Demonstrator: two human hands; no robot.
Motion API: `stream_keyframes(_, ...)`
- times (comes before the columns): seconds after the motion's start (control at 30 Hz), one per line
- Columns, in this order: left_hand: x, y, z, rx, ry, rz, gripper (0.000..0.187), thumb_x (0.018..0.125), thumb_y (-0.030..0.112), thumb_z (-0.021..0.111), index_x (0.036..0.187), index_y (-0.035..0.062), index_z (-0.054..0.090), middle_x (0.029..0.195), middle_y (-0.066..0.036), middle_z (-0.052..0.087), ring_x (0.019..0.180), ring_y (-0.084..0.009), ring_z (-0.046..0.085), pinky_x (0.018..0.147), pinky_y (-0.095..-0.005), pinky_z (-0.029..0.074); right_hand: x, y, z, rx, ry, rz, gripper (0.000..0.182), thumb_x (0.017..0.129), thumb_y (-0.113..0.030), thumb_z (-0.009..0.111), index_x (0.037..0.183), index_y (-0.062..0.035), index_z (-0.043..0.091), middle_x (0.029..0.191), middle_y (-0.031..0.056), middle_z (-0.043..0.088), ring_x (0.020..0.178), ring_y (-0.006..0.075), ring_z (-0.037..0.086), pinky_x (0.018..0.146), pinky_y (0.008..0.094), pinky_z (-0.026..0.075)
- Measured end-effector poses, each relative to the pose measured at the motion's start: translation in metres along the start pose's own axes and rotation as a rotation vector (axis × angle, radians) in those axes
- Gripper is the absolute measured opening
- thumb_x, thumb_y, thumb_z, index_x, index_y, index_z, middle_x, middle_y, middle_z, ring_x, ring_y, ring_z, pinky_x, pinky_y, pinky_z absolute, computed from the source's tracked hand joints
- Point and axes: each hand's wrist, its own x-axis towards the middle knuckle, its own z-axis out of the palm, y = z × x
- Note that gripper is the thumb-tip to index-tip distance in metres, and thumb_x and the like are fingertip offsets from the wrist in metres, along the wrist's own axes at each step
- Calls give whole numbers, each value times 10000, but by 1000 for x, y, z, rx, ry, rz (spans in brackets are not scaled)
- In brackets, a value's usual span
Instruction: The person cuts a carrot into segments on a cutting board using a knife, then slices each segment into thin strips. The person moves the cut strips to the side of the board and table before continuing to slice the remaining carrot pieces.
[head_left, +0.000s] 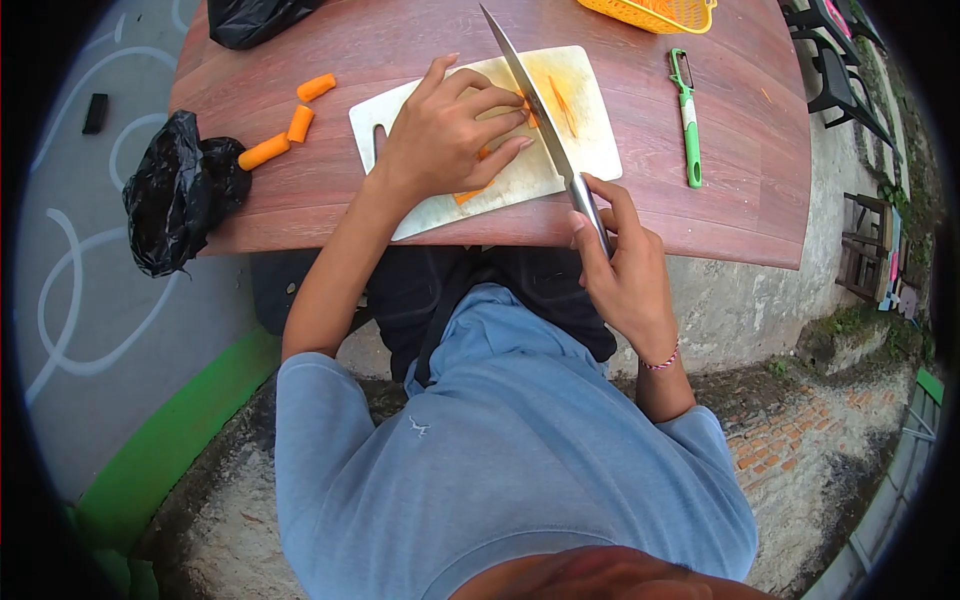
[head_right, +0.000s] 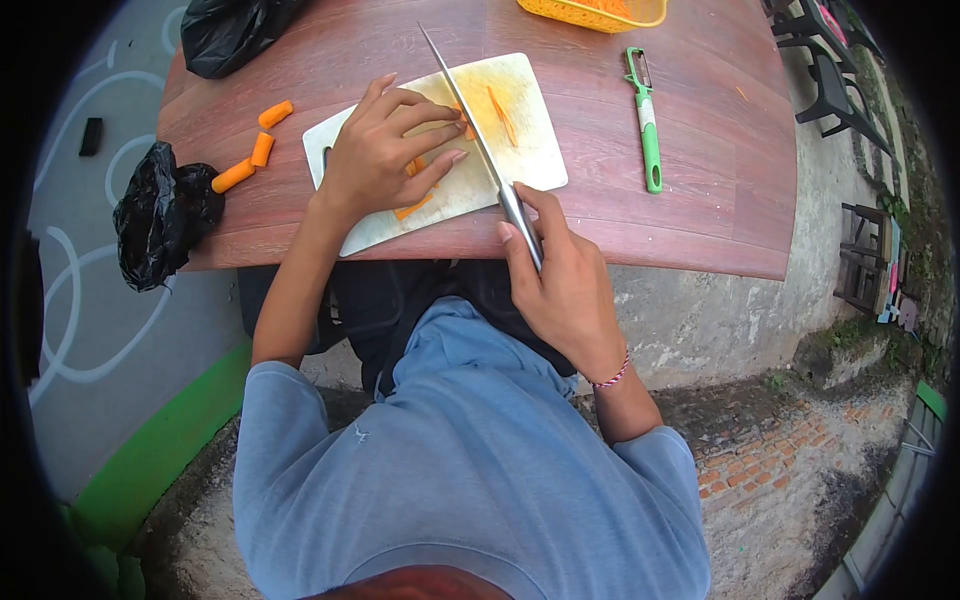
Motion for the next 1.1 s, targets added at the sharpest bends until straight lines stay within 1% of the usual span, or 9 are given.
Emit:
stream_keyframes(0.23, 0, 0, 0, -6, 12, 5, 255, 868, 303, 857, 1058, 132, 850, 1087, -5, 804, 1063, -221, 712, 1163, -571, 446, -7, -7, 1, -37, -30, 55, 362, 1062, -149, 630, 1392, -30, 538, 845, 254, 707, 746, 459, 716, 637, 493, 521)
stream_keyframes(0.3, 0, 0, 0, -8, 11, 11, 262, 866, 307, 859, 1057, 128, 850, 1079, -7, 806, 1059, -221, 714, 1161, -572, 447, -1, -8, 5, -114, 14, -56, 344, 1069, -163, 612, 1375, -31, 523, 832, 270, 704, 760, 490, 707, 646, 542, 520)
stream_keyframes(0.4, 1, 0, 0, -6, 10, 13, 267, 861, 309, 860, 1058, 129, 850, 1072, -5, 807, 1061, -220, 713, 1158, -572, 448, 16, -12, 12, -177, 24, -70, 312, 1068, -172, 599, 1334, -30, 521, 812, 292, 696, 765, 517, 695, 647, 587, 515)
stream_keyframes(0.47, 1, -1, 1, 6, 26, 23, 286, 902, 394, 812, 1015, 134, 853, 1053, -3, 805, 1042, -200, 716, 1153, -567, 438, 29, -15, 17, -175, 34, -85, 300, 1064, -172, 601, 1316, -30, 522, 802, 298, 692, 759, 518, 694, 646, 594, 515)
stream_keyframes(0.53, 1, -1, 1, 9, 26, 25, 285, 899, 392, 813, 1016, 135, 854, 1050, -2, 805, 1035, -200, 717, 1152, -566, 439, 40, -18, 18, -198, 36, -110, 287, 1053, -164, 605, 1291, -27, 520, 792, 312, 684, 758, 524, 690, 651, 605, 520)
stream_keyframes(0.6, 1, 0, 1, 14, 26, 23, 284, 896, 390, 814, 1016, 135, 855, 1047, 0, 806, 1028, -199, 718, 1151, -565, 439, 44, -17, 19, -184, 44, -113, 288, 1055, -168, 605, 1293, -28, 521, 797, 312, 685, 762, 527, 690, 654, 607, 518)
stream_keyframes(0.67, 0, 0, 0, 8, 22, 11, 271, 851, 316, 867, 1044, 125, 855, 1075, 3, 811, 1049, -215, 713, 1158, -562, 447, 42, -16, 18, -169, 50, -119, 289, 1057, -173, 605, 1294, -29, 522, 803, 311, 687, 766, 530, 689, 656, 608, 517)
stream_keyframes(0.77, 0, 0, 0, 21, 28, 17, 272, 855, 321, 865, 1046, 127, 855, 1083, 4, 812, 1056, -216, 713, 1159, -558, 448, 22, -14, 10, -172, 27, -81, 308, 1063, -173, 602, 1325, -34, 520, 831, 309, 696, 785, 531, 692, 663, 604, 515)
stream_keyframes(1.1, -1, 0, 0, 29, 31, 14, 275, 861, 330, 863, 1046, 127, 856, 1099, -11, 813, 1057, -209, 719, 1176, -556, 440, -4, -2, -6, -91, -3, 23, 321, 1086, -188, 604, 1359, -29, 549, 851, 265, 709, 815, 495, 719, 673, 508, 533)
